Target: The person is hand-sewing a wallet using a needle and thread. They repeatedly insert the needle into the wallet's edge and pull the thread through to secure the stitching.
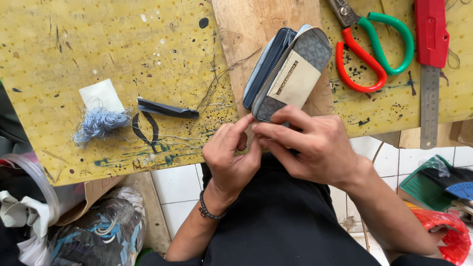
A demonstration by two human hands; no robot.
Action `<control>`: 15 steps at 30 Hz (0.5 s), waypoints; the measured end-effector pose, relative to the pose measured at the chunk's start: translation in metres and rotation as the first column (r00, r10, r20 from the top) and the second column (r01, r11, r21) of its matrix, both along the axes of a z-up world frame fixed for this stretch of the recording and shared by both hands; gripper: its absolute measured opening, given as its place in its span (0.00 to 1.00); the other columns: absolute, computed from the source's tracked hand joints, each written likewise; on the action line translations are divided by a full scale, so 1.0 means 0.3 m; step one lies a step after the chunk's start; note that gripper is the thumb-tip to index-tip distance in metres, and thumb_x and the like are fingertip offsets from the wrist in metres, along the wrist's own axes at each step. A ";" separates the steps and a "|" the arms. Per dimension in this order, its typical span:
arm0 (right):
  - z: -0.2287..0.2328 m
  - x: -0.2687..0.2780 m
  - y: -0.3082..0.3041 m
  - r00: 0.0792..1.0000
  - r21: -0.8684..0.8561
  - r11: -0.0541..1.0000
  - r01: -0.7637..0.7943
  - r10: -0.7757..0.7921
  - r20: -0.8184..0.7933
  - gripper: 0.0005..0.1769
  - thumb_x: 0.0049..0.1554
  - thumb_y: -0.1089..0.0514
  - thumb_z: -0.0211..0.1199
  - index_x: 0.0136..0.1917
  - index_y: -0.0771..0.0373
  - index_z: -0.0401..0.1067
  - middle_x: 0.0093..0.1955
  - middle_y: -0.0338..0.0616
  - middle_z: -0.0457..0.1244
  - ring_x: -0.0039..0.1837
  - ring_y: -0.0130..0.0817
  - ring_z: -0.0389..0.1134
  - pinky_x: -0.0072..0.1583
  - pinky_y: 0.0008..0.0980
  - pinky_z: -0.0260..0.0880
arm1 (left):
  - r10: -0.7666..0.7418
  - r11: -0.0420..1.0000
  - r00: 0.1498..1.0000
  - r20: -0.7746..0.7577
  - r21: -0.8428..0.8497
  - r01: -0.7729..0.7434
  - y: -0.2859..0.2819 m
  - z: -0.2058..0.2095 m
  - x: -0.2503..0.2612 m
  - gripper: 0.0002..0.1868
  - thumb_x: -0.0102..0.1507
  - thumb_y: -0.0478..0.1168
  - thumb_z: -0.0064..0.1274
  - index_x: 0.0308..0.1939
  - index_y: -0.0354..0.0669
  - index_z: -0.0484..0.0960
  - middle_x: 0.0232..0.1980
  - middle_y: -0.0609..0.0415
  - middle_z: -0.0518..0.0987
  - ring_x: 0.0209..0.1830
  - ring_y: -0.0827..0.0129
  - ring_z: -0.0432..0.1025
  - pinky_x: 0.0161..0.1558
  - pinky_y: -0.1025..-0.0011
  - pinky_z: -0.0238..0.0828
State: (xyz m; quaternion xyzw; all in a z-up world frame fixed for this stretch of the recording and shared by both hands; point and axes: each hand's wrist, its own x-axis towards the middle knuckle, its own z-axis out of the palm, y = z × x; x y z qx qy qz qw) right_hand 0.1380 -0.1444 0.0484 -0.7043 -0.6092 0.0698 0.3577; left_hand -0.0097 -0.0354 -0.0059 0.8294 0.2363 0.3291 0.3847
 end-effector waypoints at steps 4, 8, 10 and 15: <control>0.025 0.008 0.018 0.999 -0.038 0.999 -0.033 0.034 0.011 0.04 0.64 0.62 0.65 0.50 0.55 0.79 0.52 0.39 0.69 0.42 0.32 0.71 0.37 0.31 0.65 | -0.002 0.998 1.000 0.008 0.065 0.001 0.008 0.000 -0.009 0.12 0.67 0.34 0.64 0.53 0.35 0.83 0.26 0.59 0.63 0.24 0.67 0.61 0.32 0.67 0.64; -0.006 -0.016 0.020 0.996 -0.085 0.996 0.008 -0.001 0.086 0.03 0.65 0.60 0.65 0.52 0.60 0.77 0.52 0.40 0.68 0.40 0.34 0.71 0.34 0.34 0.63 | 0.020 0.999 0.999 -0.027 0.047 -0.019 0.017 -0.003 -0.013 0.14 0.64 0.31 0.67 0.53 0.38 0.83 0.26 0.60 0.64 0.25 0.68 0.62 0.33 0.69 0.64; -0.016 -0.028 0.022 0.974 -0.147 0.989 0.017 0.017 0.227 0.04 0.67 0.59 0.60 0.51 0.61 0.72 0.49 0.42 0.64 0.32 0.37 0.65 0.32 0.34 0.60 | -0.008 0.996 1.000 -0.024 0.089 0.010 0.017 -0.007 -0.017 0.14 0.65 0.29 0.66 0.54 0.34 0.82 0.26 0.59 0.64 0.25 0.66 0.62 0.33 0.67 0.66; -0.063 -0.043 0.016 0.918 -0.111 0.993 0.050 -0.002 0.396 0.06 0.68 0.57 0.57 0.50 0.59 0.71 0.47 0.42 0.63 0.31 0.35 0.62 0.33 0.32 0.60 | -0.014 0.993 0.998 -0.056 0.113 0.021 0.021 0.002 -0.017 0.15 0.64 0.26 0.65 0.55 0.34 0.82 0.27 0.59 0.64 0.26 0.65 0.62 0.34 0.66 0.66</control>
